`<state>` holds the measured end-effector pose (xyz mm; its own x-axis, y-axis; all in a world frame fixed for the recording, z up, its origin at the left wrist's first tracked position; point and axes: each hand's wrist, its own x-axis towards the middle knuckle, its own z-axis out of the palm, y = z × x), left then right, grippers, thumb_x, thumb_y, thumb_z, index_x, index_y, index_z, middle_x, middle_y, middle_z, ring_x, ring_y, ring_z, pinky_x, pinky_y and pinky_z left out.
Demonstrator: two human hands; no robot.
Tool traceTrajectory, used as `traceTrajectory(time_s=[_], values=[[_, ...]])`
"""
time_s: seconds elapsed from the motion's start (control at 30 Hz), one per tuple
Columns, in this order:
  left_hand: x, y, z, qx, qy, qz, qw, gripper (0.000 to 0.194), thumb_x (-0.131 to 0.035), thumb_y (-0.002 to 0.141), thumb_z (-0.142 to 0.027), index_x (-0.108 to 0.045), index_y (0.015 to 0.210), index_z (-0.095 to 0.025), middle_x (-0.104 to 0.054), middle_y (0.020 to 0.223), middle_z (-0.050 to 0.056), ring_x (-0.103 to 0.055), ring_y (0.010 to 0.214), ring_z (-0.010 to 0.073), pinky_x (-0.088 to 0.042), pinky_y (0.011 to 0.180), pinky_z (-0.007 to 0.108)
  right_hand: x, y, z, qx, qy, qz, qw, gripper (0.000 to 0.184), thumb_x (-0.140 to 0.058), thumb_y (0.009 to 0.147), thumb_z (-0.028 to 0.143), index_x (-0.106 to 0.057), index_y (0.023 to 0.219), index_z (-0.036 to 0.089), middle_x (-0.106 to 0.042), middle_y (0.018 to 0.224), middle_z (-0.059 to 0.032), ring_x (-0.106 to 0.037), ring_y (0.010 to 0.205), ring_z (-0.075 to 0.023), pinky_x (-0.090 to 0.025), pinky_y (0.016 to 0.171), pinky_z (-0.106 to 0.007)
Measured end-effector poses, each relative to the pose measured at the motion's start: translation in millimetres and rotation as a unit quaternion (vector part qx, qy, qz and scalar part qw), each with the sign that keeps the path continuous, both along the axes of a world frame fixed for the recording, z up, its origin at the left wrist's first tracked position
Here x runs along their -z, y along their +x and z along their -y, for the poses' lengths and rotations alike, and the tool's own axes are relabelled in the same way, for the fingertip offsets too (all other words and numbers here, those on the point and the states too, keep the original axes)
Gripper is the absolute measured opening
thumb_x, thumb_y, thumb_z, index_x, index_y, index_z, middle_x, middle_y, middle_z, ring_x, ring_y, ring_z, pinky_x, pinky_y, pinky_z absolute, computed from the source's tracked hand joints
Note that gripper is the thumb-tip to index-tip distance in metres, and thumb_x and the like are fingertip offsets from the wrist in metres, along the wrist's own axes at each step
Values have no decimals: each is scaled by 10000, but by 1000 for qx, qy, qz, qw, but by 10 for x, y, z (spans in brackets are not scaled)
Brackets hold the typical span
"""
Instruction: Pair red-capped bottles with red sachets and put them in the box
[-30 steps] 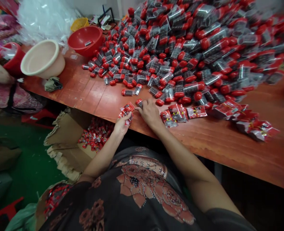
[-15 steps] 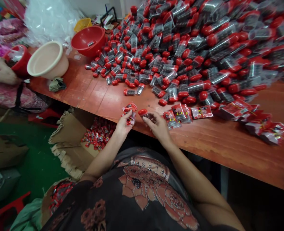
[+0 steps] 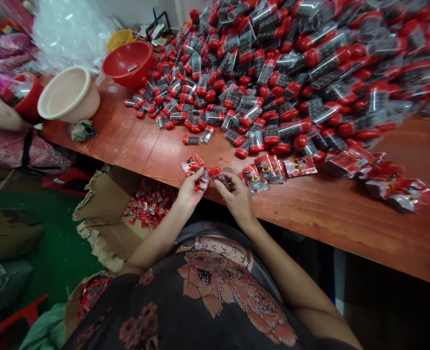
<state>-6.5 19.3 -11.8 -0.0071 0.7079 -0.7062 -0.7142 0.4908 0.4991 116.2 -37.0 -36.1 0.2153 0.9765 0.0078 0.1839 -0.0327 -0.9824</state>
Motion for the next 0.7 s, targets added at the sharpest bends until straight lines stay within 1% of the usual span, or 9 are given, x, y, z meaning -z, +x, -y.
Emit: traceTrajectory(time_s=[0.1, 0.2, 0.3, 0.4, 0.5, 0.6, 0.7], values=[[1, 28, 25, -10, 42, -12, 999, 97, -658, 766, -36, -674, 766, -132, -690, 718, 10, -636, 654, 82, -499, 705, 211, -2, -4, 17, 10, -6, -13, 1000, 330, -629, 830, 429, -659, 1093, 232, -718, 955, -44, -650, 788, -181, -516, 732, -341], [-8, 57, 54, -21, 89, -56, 994, 106, -722, 701, -69, -678, 767, -139, -689, 717, -5, -633, 650, 85, -492, 702, 216, -6, -11, 37, -17, -20, -49, 998, 334, -639, 817, 433, -676, 1091, 245, -726, 932, -31, -654, 796, -187, -530, 735, -353], [-49, 78, 93, -19, 120, -88, 989, 189, -799, 620, -119, -666, 754, -134, -686, 714, -15, -623, 630, 84, -479, 668, 216, -14, -11, 47, -34, -33, -75, 996, 337, -654, 806, 430, -697, 1085, 246, -727, 930, -25, -653, 813, -193, -534, 753, -366], [-99, 81, 136, 14, 150, -90, 984, 270, -844, 574, -167, -659, 769, -145, -684, 717, -23, -633, 646, 94, -482, 688, 229, -33, 9, 42, -24, -24, -78, 996, 339, -669, 798, 415, -711, 1088, 245, -717, 944, -27, -644, 829, -192, -527, 779, -370], [-122, 64, 162, 65, 170, -97, 979, 309, -867, 540, -203, -664, 765, -146, -694, 741, -9, -642, 651, 107, -486, 700, 240, -73, 54, 34, -44, -7, -63, 997, 336, -655, 815, 395, -706, 1123, 269, -700, 937, -17, -631, 821, -182, -519, 790, -366], [-134, 36, 161, 87, 196, -106, 971, 337, -876, 519, -203, -677, 787, -153, -712, 783, 5, -653, 668, 123, -502, 719, 256, -129, 118, 30, -73, 7, -26, 997, 344, -638, 835, 371, -685, 1169, 298, -661, 890, -3, -609, 796, -170, -507, 752, -342], [-171, 12, 159, 103, 228, -113, 962, 404, -873, 517, -163, -684, 874, -183, -722, 819, 6, -666, 708, 136, -515, 756, 275, -180, 171, 31, -91, 21, 16, 995, 329, -629, 850, 358, -683, 1170, 299, -615, 820, -1, -589, 758, -164, -488, 699, -316]])
